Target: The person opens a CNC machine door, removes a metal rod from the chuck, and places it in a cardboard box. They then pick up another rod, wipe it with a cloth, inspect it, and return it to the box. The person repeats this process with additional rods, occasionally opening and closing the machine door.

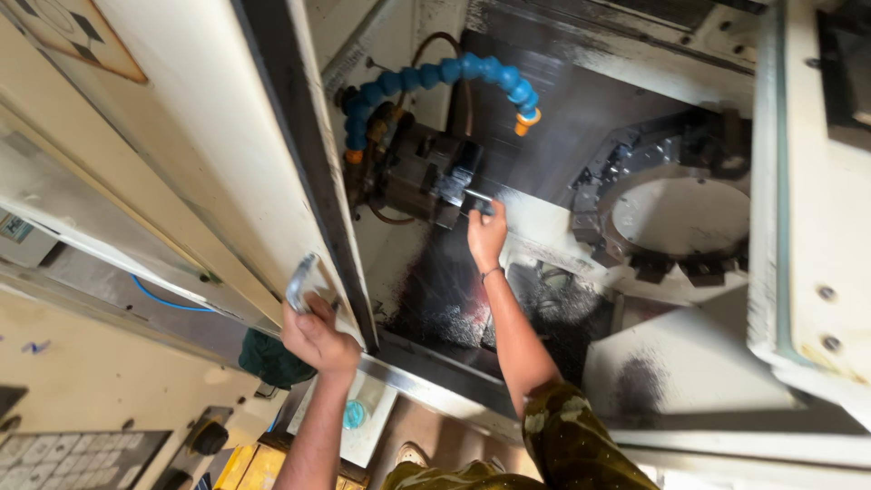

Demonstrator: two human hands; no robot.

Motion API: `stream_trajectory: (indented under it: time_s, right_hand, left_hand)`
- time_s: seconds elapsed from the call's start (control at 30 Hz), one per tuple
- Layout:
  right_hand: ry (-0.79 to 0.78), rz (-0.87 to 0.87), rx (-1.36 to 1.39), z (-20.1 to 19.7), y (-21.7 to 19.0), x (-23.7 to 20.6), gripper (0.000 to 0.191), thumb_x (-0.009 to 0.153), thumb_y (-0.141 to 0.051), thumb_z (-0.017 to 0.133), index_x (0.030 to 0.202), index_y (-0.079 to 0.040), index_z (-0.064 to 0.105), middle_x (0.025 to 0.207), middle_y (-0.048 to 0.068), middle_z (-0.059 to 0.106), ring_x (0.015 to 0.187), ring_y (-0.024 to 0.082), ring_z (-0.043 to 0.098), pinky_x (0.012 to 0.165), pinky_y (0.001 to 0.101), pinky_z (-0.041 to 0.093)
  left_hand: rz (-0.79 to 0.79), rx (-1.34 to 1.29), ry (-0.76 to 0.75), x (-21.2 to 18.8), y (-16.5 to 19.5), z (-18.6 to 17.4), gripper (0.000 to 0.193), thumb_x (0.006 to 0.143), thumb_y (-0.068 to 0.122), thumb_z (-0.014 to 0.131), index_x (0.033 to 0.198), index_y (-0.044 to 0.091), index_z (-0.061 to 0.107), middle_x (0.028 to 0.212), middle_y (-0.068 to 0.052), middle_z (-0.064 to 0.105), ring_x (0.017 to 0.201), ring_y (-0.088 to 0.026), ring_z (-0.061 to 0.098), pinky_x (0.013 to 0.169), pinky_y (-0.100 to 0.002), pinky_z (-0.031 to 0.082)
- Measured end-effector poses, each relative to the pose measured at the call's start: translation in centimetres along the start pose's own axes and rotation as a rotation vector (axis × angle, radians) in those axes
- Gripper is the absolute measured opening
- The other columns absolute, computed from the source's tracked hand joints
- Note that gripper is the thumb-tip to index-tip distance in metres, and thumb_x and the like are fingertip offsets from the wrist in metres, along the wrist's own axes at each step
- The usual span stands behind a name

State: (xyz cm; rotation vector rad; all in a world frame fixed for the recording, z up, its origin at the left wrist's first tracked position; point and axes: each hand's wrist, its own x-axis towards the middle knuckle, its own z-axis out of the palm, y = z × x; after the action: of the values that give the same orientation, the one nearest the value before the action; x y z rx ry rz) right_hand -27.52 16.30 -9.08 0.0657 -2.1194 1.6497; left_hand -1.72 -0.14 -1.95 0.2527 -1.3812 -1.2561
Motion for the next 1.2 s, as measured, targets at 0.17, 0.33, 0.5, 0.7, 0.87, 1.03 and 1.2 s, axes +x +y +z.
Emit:
stream_trajectory:
  time_s: [0.17, 0.33, 0.5, 0.7, 0.87, 1.03, 1.2]
  right_hand:
    - [-0.249, 0.083, 0.086, -5.8, -1.6, -1.4, 0.04, 0.092, -0.009, 0.067, 0.132, -0.002, 0.063, 0.065, 0.0, 0.057, 0.054, 0.006, 0.047, 0.048, 0.0267, 0.038]
    - [-0.164, 0.052, 0.489, -21.0, -8.1, -13.0, 0.04, 0.096, 0.0, 0.049, 0.134, -0.002, 0.059, 0.079, -0.001, 0.055, 0.058, 0.004, 0.041, 0.053, 0.0216, 0.033]
    - [-0.031, -0.088, 0.634, -39.2, -13.6, -28.3, 0.047, 0.096, 0.002, 0.055, 0.143, 0.0, 0.049, 0.088, 0.003, 0.051, 0.077, 0.015, 0.049, 0.073, 0.0315, 0.042]
    - [0.571, -0.011, 0.928, -55.7, -14.5, -41.3, 0.053, 0.096, 0.007, 0.059, 0.147, 0.001, 0.047, 0.085, 0.002, 0.051, 0.07, 0.011, 0.05, 0.066, 0.0257, 0.044]
    - [0.906, 0.076, 0.762, -66.1, -11.5, -52.7, 0.057, 0.089, 0.004, 0.058, 0.144, -0.004, 0.049, 0.102, 0.008, 0.059, 0.09, 0.016, 0.06, 0.085, 0.0325, 0.05]
    - [1.007, 0.559, -0.039, -71.6, -2.3, -63.0, 0.029, 0.102, -0.017, 0.063, 0.124, 0.002, 0.062, 0.096, 0.007, 0.06, 0.082, 0.017, 0.055, 0.076, 0.0333, 0.049]
    - [0.936, 0.895, -0.318, -75.3, 4.9, -68.4, 0.039, 0.111, -0.032, 0.053, 0.102, 0.004, 0.064, 0.079, 0.021, 0.066, 0.076, 0.035, 0.064, 0.07, 0.0479, 0.052]
  left_hand:
    - [-0.138, -0.09, -0.082, 0.7, 0.9, -2.1, 0.054, 0.115, 0.053, 0.047, 0.101, 0.001, 0.047, 0.082, -0.005, 0.05, 0.074, -0.01, 0.046, 0.068, -0.027, 0.038]
    - [0.289, 0.016, 0.009, -8.7, 9.8, 0.5, 0.048, 0.113, 0.035, 0.058, 0.135, 0.0, 0.034, 0.138, -0.011, 0.034, 0.131, -0.025, 0.038, 0.117, -0.04, 0.032]
    - [0.279, -0.326, -1.022, -23.5, 17.9, 3.2, 0.034, 0.097, 0.022, 0.066, 0.123, 0.001, 0.058, 0.124, -0.018, 0.064, 0.12, -0.038, 0.058, 0.106, -0.051, 0.044]
    - [0.053, -0.722, -1.811, -39.5, 25.3, 2.1, 0.025, 0.095, 0.008, 0.069, 0.119, 0.003, 0.067, 0.113, -0.01, 0.07, 0.102, -0.027, 0.064, 0.09, -0.039, 0.05]
    - [-0.529, -0.499, -2.316, -54.1, 30.9, -4.6, 0.02, 0.094, 0.009, 0.071, 0.112, 0.0, 0.072, 0.085, -0.015, 0.067, 0.069, -0.019, 0.058, 0.057, -0.035, 0.047]
    - [-0.667, -0.427, -2.331, -68.2, 31.0, -9.6, 0.026, 0.093, 0.021, 0.075, 0.111, 0.002, 0.074, 0.084, -0.008, 0.079, 0.076, -0.014, 0.075, 0.069, -0.029, 0.056]
    - [0.177, -0.174, -2.359, -76.5, 30.0, -11.4, 0.038, 0.089, 0.036, 0.076, 0.115, 0.009, 0.078, 0.096, -0.017, 0.077, 0.085, -0.032, 0.073, 0.076, -0.039, 0.055]
